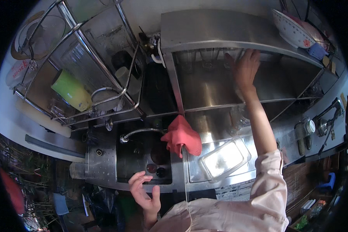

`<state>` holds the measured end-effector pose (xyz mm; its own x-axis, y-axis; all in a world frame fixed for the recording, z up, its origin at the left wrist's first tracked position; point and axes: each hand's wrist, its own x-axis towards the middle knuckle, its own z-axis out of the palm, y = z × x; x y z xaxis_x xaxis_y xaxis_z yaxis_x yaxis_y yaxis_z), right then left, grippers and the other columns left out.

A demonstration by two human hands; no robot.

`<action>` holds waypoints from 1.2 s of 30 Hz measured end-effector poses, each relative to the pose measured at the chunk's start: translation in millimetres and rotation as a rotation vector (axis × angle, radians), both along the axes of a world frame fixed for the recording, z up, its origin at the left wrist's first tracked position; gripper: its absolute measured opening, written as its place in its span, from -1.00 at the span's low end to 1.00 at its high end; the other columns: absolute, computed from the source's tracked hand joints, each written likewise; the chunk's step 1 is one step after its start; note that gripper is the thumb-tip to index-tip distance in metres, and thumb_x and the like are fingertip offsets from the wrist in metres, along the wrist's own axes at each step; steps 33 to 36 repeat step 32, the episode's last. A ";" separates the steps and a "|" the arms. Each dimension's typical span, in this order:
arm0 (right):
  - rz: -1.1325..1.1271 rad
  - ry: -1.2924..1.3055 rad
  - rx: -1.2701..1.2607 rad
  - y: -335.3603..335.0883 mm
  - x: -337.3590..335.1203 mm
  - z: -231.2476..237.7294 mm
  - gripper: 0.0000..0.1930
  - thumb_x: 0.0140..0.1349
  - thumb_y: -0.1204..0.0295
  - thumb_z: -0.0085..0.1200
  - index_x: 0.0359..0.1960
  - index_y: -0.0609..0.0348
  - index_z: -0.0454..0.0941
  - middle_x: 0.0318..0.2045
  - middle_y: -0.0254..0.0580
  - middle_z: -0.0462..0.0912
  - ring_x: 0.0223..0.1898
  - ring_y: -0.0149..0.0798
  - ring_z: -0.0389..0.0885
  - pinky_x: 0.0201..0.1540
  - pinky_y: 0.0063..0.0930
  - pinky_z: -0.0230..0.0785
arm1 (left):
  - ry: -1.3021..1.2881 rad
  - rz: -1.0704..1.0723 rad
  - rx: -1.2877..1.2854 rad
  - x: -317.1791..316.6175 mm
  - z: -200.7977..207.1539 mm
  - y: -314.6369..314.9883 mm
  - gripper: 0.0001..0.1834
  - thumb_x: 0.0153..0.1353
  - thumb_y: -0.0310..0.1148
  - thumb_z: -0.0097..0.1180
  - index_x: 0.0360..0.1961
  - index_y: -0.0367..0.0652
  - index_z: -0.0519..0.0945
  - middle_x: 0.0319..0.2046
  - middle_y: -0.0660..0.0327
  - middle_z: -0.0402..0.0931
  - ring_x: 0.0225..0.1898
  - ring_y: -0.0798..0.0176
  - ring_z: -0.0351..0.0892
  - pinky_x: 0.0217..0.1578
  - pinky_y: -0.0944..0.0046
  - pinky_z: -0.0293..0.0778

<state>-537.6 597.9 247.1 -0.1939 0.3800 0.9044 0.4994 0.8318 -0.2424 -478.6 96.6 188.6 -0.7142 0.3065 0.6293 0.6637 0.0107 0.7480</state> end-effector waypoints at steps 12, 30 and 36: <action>0.446 -0.219 -0.207 -45.5 0.7 18.3 -0.76 0.32 0.34 0.27 -0.08 0.18 0.59 -0.16 -0.03 0.66 -0.15 0.08 0.72 -0.16 -0.05 0.59 | -0.199 -0.152 -0.142 -9.9 -2.7 -6.4 -0.46 0.19 -0.53 0.39 0.16 -0.25 0.44 0.18 -0.02 0.40 -0.09 0.20 0.60 -0.02 0.22 0.55; 1.294 -0.072 -0.586 -131.0 193.6 92.4 -0.61 0.18 0.22 0.48 -0.27 0.24 0.55 -0.23 -0.18 0.47 -0.27 -0.45 0.47 -0.21 -0.59 0.33 | -0.263 -0.288 -0.092 -21.5 -10.7 -6.8 -0.33 0.19 -0.38 0.41 0.27 -0.24 0.36 0.22 -0.03 0.42 -0.06 0.20 0.59 0.02 0.21 0.50; 1.344 -0.081 -0.538 -130.2 189.7 93.9 -0.75 0.25 0.38 0.41 -0.23 0.22 0.57 -0.23 -0.27 0.52 -0.23 -0.45 0.55 -0.21 -0.57 0.45 | -0.235 -0.316 -0.079 -18.8 -8.2 -7.7 -0.33 0.17 -0.41 0.43 0.25 -0.23 0.37 0.22 -0.06 0.40 -0.06 0.17 0.59 0.03 0.18 0.50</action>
